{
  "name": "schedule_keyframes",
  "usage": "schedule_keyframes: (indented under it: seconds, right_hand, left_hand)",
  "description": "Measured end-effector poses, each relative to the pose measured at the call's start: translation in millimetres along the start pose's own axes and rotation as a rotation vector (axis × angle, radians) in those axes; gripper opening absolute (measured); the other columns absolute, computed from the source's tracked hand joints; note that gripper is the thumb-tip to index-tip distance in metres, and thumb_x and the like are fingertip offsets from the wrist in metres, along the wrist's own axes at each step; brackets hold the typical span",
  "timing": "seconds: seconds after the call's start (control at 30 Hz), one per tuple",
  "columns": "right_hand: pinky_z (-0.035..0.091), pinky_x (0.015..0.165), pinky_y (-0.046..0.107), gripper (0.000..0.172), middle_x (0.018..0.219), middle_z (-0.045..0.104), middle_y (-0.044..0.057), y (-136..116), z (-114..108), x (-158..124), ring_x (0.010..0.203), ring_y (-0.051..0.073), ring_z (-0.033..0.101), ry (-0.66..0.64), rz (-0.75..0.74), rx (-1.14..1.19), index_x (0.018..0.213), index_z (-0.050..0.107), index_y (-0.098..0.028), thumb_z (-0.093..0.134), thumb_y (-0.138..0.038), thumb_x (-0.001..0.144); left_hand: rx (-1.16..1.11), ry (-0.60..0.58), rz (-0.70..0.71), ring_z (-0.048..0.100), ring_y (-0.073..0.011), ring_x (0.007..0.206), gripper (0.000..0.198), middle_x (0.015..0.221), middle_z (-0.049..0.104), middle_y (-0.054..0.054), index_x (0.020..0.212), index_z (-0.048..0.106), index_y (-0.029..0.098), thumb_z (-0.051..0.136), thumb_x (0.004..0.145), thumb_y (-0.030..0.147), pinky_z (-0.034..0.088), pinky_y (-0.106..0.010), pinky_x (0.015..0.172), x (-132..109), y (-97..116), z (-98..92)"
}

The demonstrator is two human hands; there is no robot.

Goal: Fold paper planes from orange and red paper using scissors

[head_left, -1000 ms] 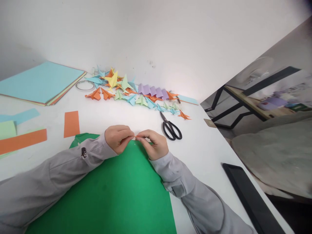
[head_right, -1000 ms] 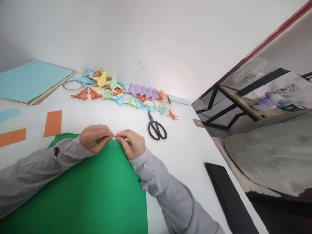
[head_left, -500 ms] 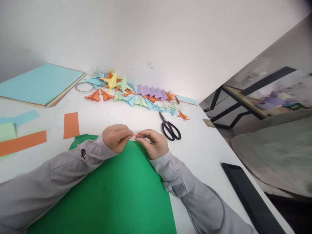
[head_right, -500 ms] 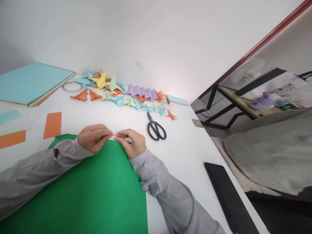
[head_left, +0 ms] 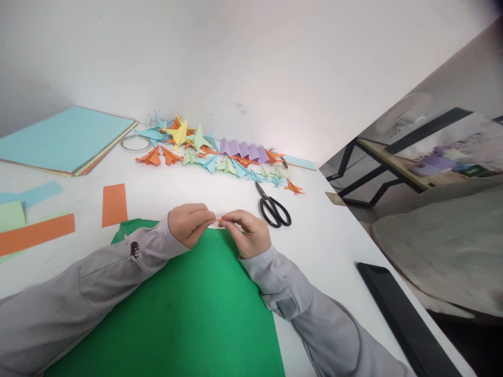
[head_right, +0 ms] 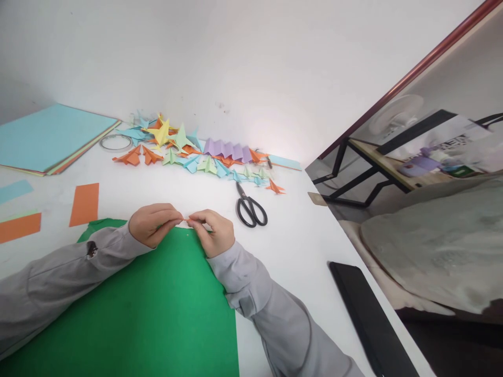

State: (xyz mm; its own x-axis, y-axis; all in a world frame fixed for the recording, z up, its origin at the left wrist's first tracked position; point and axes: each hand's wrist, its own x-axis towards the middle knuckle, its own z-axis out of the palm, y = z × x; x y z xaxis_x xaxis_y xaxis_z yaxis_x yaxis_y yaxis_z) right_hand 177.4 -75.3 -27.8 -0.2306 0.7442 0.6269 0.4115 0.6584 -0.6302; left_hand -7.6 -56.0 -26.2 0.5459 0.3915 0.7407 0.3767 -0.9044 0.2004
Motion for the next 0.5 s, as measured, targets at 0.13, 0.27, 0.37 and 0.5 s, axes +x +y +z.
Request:
schedule_keyframes:
  seconds: [0.13,0.27,0.37,0.5]
  right_hand:
    - [0.054,0.062,0.026,0.005,0.072,0.07,0.003,0.2,-0.7,0.1,0.065,0.014,0.066,-0.015,-0.016,-0.005,0.08,0.065,-0.019,0.06,-0.019,0.081]
    - [0.053,0.061,0.025,0.007,0.073,0.07,0.002,0.3,-0.9,0.5,0.064,0.014,0.065,-0.054,-0.037,-0.005,0.08,0.066,-0.02,0.059,-0.019,0.082]
    - [0.053,0.061,0.025,0.01,0.073,0.071,0.001,1.0,-1.1,0.8,0.065,0.013,0.065,-0.078,-0.075,0.006,0.08,0.066,-0.021,0.057,-0.018,0.083]
    - [0.052,0.061,0.025,0.013,0.072,0.07,0.002,1.4,-2.5,1.1,0.065,0.013,0.065,-0.053,-0.08,-0.015,0.079,0.066,-0.021,0.055,-0.016,0.083]
  left_hand:
    - [-0.018,-0.048,-0.022,0.055,-0.0136,0.061,0.015,0.069,0.061,-0.005,0.088,0.058,0.014,0.043,0.087,0.014,0.045,-0.023,0.057,-3.3,-2.4,0.7]
    - [-0.021,-0.058,-0.026,0.056,-0.0133,0.062,0.017,0.07,0.061,-0.005,0.088,0.058,0.015,0.041,0.088,0.016,0.046,-0.023,0.057,-3.5,-3.0,2.0]
    - [-0.044,-0.054,-0.032,0.055,-0.0128,0.061,0.015,0.069,0.061,-0.005,0.088,0.058,0.016,0.043,0.087,0.015,0.046,-0.023,0.056,-2.5,-0.9,2.4]
    - [-0.111,-0.004,-0.095,0.059,-0.0145,0.07,0.018,0.081,0.064,-0.008,0.1,0.055,0.015,0.051,0.082,0.016,0.05,-0.026,0.063,-1.6,4.5,0.2]
